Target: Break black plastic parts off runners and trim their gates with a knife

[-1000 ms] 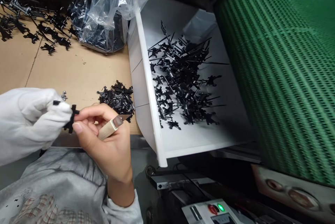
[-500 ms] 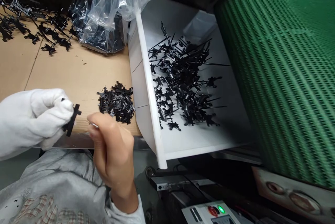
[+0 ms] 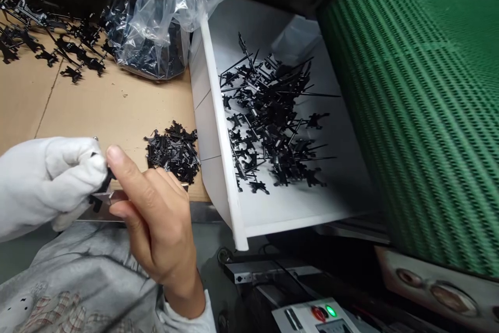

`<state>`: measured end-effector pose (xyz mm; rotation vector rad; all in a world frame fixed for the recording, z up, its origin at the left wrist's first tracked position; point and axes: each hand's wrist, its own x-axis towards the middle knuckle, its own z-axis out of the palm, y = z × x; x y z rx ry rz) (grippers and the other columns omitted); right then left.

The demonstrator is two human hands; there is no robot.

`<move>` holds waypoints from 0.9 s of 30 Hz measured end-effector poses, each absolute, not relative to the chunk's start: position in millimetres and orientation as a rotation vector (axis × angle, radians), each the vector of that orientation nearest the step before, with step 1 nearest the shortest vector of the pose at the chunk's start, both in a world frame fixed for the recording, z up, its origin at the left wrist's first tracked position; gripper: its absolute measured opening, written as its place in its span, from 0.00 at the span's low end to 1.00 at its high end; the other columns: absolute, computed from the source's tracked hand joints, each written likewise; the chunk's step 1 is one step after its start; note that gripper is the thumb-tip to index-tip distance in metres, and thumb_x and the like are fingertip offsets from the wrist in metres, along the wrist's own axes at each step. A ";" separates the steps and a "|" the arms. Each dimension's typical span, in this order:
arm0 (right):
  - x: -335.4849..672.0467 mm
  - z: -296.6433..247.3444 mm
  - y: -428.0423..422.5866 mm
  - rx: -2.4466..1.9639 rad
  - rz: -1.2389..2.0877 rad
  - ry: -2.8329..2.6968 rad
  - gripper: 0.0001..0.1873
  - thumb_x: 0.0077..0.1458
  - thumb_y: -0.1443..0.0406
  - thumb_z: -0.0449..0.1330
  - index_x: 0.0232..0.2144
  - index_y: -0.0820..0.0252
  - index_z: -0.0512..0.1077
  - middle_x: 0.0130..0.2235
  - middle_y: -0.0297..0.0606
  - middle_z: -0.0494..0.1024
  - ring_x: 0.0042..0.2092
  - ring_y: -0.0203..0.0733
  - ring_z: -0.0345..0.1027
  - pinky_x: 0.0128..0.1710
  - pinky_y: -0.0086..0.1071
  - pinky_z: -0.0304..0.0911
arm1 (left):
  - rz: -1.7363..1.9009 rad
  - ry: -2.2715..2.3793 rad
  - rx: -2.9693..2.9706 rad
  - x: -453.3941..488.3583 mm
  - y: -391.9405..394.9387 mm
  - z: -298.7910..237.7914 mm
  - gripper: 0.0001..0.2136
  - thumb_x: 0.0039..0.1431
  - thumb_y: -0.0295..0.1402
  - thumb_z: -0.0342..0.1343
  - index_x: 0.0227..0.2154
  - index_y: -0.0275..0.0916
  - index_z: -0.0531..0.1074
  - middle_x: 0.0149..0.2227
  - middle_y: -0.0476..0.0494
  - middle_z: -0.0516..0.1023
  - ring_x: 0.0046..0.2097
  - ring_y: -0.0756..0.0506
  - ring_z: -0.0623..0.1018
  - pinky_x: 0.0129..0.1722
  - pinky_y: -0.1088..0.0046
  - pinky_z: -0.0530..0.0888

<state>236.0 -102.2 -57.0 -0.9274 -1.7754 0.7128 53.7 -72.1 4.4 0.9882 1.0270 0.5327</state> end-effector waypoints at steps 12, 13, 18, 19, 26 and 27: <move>237.3 -54.2 -100.7 -0.898 0.767 -1.778 0.33 0.74 0.59 0.61 0.77 0.35 0.63 0.33 0.36 0.81 0.31 0.52 0.76 0.35 0.45 0.72 | 0.538 0.974 0.979 54.2 -69.5 0.2 0.19 0.66 0.45 0.60 0.24 0.41 0.64 0.20 0.57 0.64 0.20 0.57 0.58 0.18 0.85 0.59; 237.1 -53.6 -99.8 -0.900 0.767 -1.780 0.33 0.75 0.58 0.60 0.77 0.36 0.63 0.33 0.36 0.80 0.30 0.51 0.74 0.34 0.44 0.72 | 0.536 0.973 0.982 54.0 -69.3 -0.5 0.19 0.66 0.45 0.60 0.24 0.41 0.64 0.20 0.57 0.65 0.20 0.57 0.58 0.18 0.85 0.60; 238.8 -51.4 -98.3 -0.919 0.777 -1.806 0.28 0.79 0.55 0.55 0.77 0.37 0.65 0.38 0.36 0.85 0.30 0.47 0.74 0.34 0.42 0.74 | 0.555 1.008 1.057 52.6 -69.9 0.7 0.17 0.65 0.42 0.59 0.23 0.41 0.66 0.19 0.57 0.67 0.19 0.56 0.60 0.19 0.85 0.64; 239.0 -51.0 -98.5 -0.933 0.770 -1.809 0.27 0.79 0.55 0.55 0.76 0.37 0.66 0.41 0.37 0.87 0.30 0.46 0.75 0.34 0.42 0.75 | 0.558 1.014 1.070 52.4 -69.9 1.3 0.16 0.65 0.42 0.58 0.24 0.42 0.66 0.20 0.57 0.68 0.19 0.56 0.61 0.18 0.84 0.64; 237.0 -60.0 -97.8 -0.882 0.768 -1.625 0.24 0.79 0.57 0.54 0.72 0.35 0.71 0.42 0.37 0.85 0.34 0.47 0.75 0.36 0.41 0.74 | 0.557 1.027 1.047 54.8 -63.8 1.7 0.19 0.61 0.43 0.59 0.18 0.42 0.62 0.13 0.56 0.63 0.16 0.55 0.58 0.15 0.83 0.58; 236.9 -62.5 -97.6 -0.873 0.780 -1.566 0.23 0.80 0.56 0.53 0.72 0.37 0.72 0.41 0.37 0.83 0.34 0.45 0.73 0.35 0.40 0.72 | 0.563 1.030 1.054 55.6 -62.9 1.3 0.19 0.60 0.42 0.59 0.18 0.42 0.62 0.13 0.56 0.63 0.16 0.56 0.58 0.15 0.83 0.57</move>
